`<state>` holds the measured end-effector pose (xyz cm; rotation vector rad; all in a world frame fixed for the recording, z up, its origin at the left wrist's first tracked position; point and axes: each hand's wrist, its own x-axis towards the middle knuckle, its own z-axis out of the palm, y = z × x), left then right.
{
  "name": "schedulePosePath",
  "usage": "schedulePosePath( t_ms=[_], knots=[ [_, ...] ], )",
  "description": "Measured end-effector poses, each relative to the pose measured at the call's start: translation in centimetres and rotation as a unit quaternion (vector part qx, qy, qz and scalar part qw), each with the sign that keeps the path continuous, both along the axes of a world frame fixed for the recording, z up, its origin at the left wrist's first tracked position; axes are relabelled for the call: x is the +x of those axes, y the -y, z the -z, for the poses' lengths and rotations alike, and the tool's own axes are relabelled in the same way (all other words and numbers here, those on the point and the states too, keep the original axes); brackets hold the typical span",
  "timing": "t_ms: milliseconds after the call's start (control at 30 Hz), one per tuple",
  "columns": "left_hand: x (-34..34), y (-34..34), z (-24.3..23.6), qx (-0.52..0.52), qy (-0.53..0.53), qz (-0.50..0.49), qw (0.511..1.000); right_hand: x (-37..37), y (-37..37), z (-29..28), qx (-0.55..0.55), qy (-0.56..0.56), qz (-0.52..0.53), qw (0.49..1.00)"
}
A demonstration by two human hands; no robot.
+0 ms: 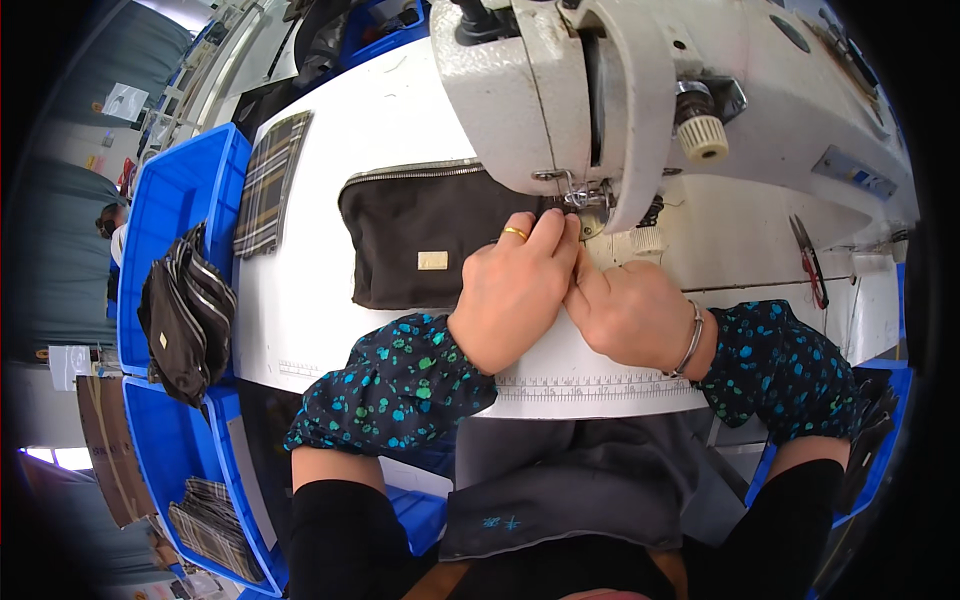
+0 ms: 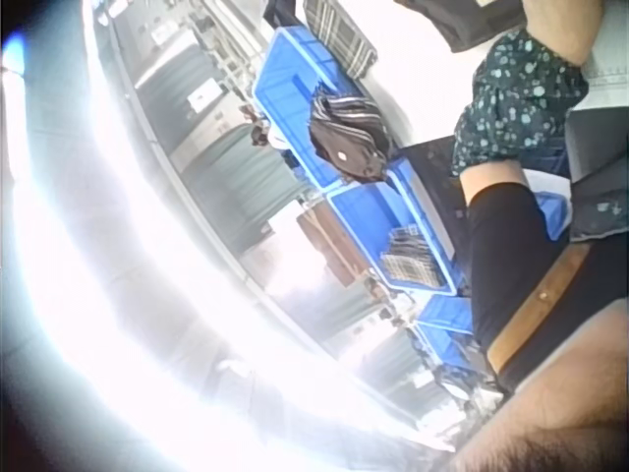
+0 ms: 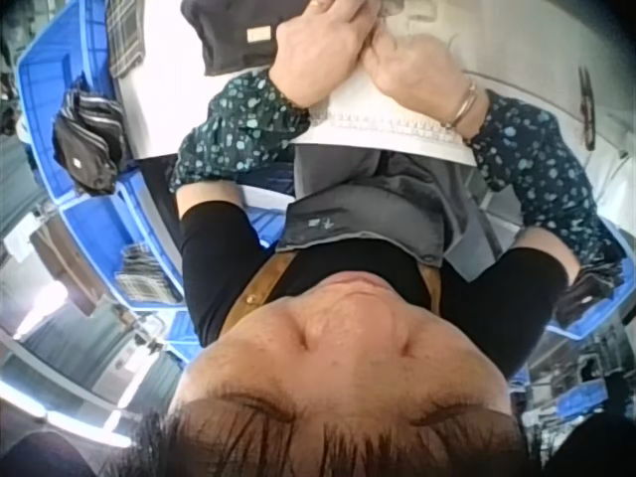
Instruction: The person sews zippers onto plaid fabric pouches using an industrial sewing machine. They repeatedly pick up pouches from a blue bin, align the zipper under the needle, and stitch the edges. Finished pouches are placed into a separate blue bin.
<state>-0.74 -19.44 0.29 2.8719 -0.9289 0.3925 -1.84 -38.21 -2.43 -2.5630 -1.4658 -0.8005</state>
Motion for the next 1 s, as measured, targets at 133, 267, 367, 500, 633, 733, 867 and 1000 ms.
schedulePosePath(
  t_ms=[133,267,367,500,633,733,867,1000],
  knots=[
    [0.5,-0.5,0.3,-0.035,0.023,0.021,0.999,0.1,-0.1,-0.1,0.017,0.0,0.006,1.0],
    [0.2,-1.8,-1.0,-0.071,-0.025,0.038,0.996,-0.2,0.1,0.1,0.012,-0.013,0.02,1.0],
    [0.1,-2.3,-2.0,-0.06,-0.026,0.043,0.997,-0.2,0.1,0.1,0.028,-0.018,0.014,0.999],
    [0.0,-1.9,-1.2,-0.046,0.072,0.078,0.993,-0.9,-0.3,-0.1,0.022,-0.004,0.003,1.0],
    [0.1,-1.4,0.3,-0.012,0.063,0.127,0.99,-1.8,-0.4,0.0,0.015,-0.028,0.003,0.999],
    [0.0,-1.3,0.2,0.008,0.064,0.134,0.989,-2.1,-0.2,0.0,0.001,-0.045,0.005,0.999],
    [0.1,-1.2,0.2,-0.005,0.069,0.142,0.987,-1.7,-0.4,-0.1,0.034,-0.032,-0.008,0.999],
    [1.1,-1.1,0.4,-0.033,0.057,0.14,0.988,-1.0,-0.4,0.5,0.036,-0.041,0.007,0.998]
  ],
)
